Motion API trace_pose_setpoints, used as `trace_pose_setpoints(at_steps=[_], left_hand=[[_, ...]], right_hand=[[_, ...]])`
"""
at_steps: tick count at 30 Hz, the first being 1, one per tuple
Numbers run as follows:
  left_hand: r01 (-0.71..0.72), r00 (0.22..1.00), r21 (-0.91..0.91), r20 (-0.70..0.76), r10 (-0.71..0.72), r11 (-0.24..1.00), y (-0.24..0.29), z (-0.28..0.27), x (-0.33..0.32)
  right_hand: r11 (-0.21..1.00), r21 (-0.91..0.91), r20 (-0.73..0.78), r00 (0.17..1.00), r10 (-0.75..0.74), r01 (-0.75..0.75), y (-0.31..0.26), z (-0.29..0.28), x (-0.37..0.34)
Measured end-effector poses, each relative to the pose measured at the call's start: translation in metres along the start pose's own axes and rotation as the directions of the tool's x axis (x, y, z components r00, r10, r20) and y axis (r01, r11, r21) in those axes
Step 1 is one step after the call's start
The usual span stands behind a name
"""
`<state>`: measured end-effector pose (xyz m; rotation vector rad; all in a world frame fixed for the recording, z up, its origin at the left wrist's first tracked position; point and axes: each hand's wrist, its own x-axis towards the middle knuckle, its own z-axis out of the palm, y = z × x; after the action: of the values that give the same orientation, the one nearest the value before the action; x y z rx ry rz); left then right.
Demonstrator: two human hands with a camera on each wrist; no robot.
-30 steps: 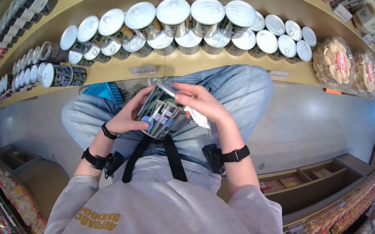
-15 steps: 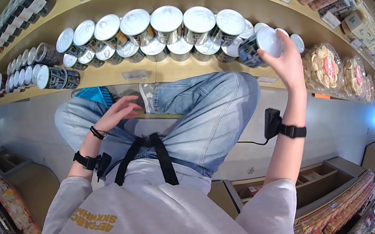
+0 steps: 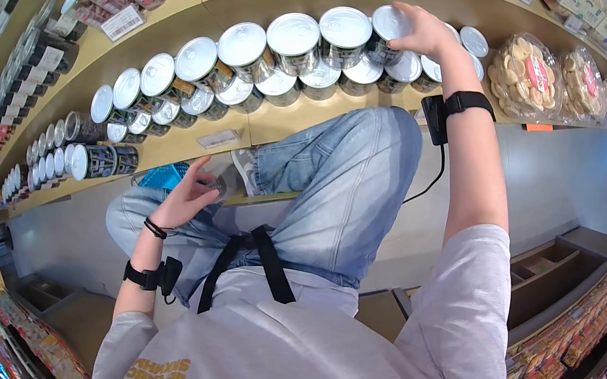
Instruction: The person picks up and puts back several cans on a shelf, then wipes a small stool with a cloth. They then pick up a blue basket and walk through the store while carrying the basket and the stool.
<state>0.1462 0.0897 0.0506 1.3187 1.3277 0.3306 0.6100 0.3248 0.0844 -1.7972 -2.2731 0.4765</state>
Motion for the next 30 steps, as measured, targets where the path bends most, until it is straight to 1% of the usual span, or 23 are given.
trace_pose_setpoints(at_steps=[1, 2, 3, 4, 5, 6, 7, 9, 10, 11, 12, 13, 15, 16, 17, 19, 21, 24, 28, 30], left_hand=[[0.001, 1.000, 0.011, 0.010, -0.001, 1.000, 0.015, -0.002, 0.006], [-0.103, 0.993, 0.168, -0.033, 0.110, 0.980, 0.032, -0.004, 0.014], [-0.197, 0.972, 0.322, -0.059, 0.227, 0.926, 0.050, -0.005, 0.022], [-0.198, 0.973, 0.327, -0.053, 0.227, 0.924, 0.068, -0.005, 0.030], [-0.300, 0.923, 0.490, -0.066, 0.379, 0.818, 0.087, -0.004, 0.039], [-0.375, 0.851, 0.637, -0.052, 0.523, 0.673, 0.105, -0.002, 0.048], [-0.379, 0.849, 0.640, -0.046, 0.526, 0.668, 0.121, 0.003, 0.057], [-0.430, 0.786, 0.776, 0.069, 0.614, 0.462, 0.147, 0.015, 0.075], [-0.433, 0.783, 0.778, 0.074, 0.618, 0.455, 0.155, 0.023, 0.087], [-0.472, 0.746, 0.796, 0.132, 0.653, 0.378, 0.162, 0.030, 0.100], [-0.507, 0.704, 0.809, 0.191, 0.684, 0.296, 0.168, 0.038, 0.113], [-0.492, 0.731, 0.816, 0.198, 0.653, 0.304, 0.172, 0.046, 0.127], [-0.493, 0.723, 0.826, 0.215, 0.657, 0.272, 0.176, 0.059, 0.153], [-0.471, 0.721, 0.845, 0.205, 0.662, 0.251, 0.176, 0.063, 0.164], [-0.477, 0.714, 0.843, 0.208, 0.669, 0.247, 0.174, 0.067, 0.172], [-0.415, 0.771, 0.854, 0.148, 0.620, 0.312, 0.168, 0.071, 0.185], [-0.401, 0.778, 0.868, 0.154, 0.609, 0.293, 0.169, 0.073, 0.186], [-0.399, 0.786, 0.861, 0.144, 0.601, 0.315, 0.168, 0.073, 0.187], [-0.434, 0.780, 0.835, 0.162, 0.604, 0.337, 0.167, 0.072, 0.189], [-0.431, 0.785, 0.825, 0.143, 0.603, 0.366, 0.162, 0.070, 0.188]], right_hand=[[1.000, -0.003, 0.019, 1.000, -0.011, 0.011, 0.001, -0.001, 0.000], [1.000, -0.005, 0.033, 0.999, -0.002, 0.002, 0.000, -0.003, -0.001], [1.000, -0.001, 0.029, 1.000, 0.006, -0.006, 0.000, -0.004, -0.001], [1.000, 0.004, 0.052, 0.998, 0.020, -0.020, 0.000, -0.004, 0.000], [0.999, 0.008, 0.075, 0.997, 0.033, -0.034, 0.000, -0.004, 0.000], [0.999, 0.011, 0.071, 0.997, 0.039, -0.039, 0.002, -0.002, -0.001], [0.999, 0.036, 0.054, 0.998, 0.015, -0.017, 0.003, 0.000, -0.002], [0.998, 0.062, 0.028, 1.000, -0.005, 0.003, 0.002, 0.000, -0.004], [0.994, 0.106, 0.044, 0.999, 0.021, -0.026, -0.001, -0.001, -0.006], [0.988, 0.148, 0.061, 0.997, 0.045, -0.054, -0.003, -0.003, -0.007], [0.990, 0.131, 0.058, 0.997, 0.045, -0.052, -0.002, -0.002, -0.005], [0.989, 0.140, 0.060, 0.997, 0.038, -0.046, 0.000, -0.001, -0.004], [0.989, 0.135, 0.086, 0.995, 0.053, -0.064, -0.005, -0.005, -0.006], [0.983, 0.161, 0.110, 0.991, 0.075, -0.092, -0.008, -0.008, -0.007], [0.988, 0.140, 0.102, 0.993, 0.056, -0.070, -0.008, -0.008, -0.006], [0.983, 0.161, 0.124, 0.990, 0.066, -0.086, -0.007, -0.008, -0.006], [0.984, 0.157, 0.121, 0.991, 0.061, -0.080, -0.008, -0.008, -0.007], [0.986, 0.156, 0.103, 0.994, 0.042, -0.058, -0.004, -0.005, -0.005], [0.985, 0.165, 0.083, 0.996, 0.029, -0.042, -0.005, -0.004, -0.007], [0.991, 0.134, 0.040, 0.999, -0.027, 0.021, 0.006, 0.001, -0.006]])
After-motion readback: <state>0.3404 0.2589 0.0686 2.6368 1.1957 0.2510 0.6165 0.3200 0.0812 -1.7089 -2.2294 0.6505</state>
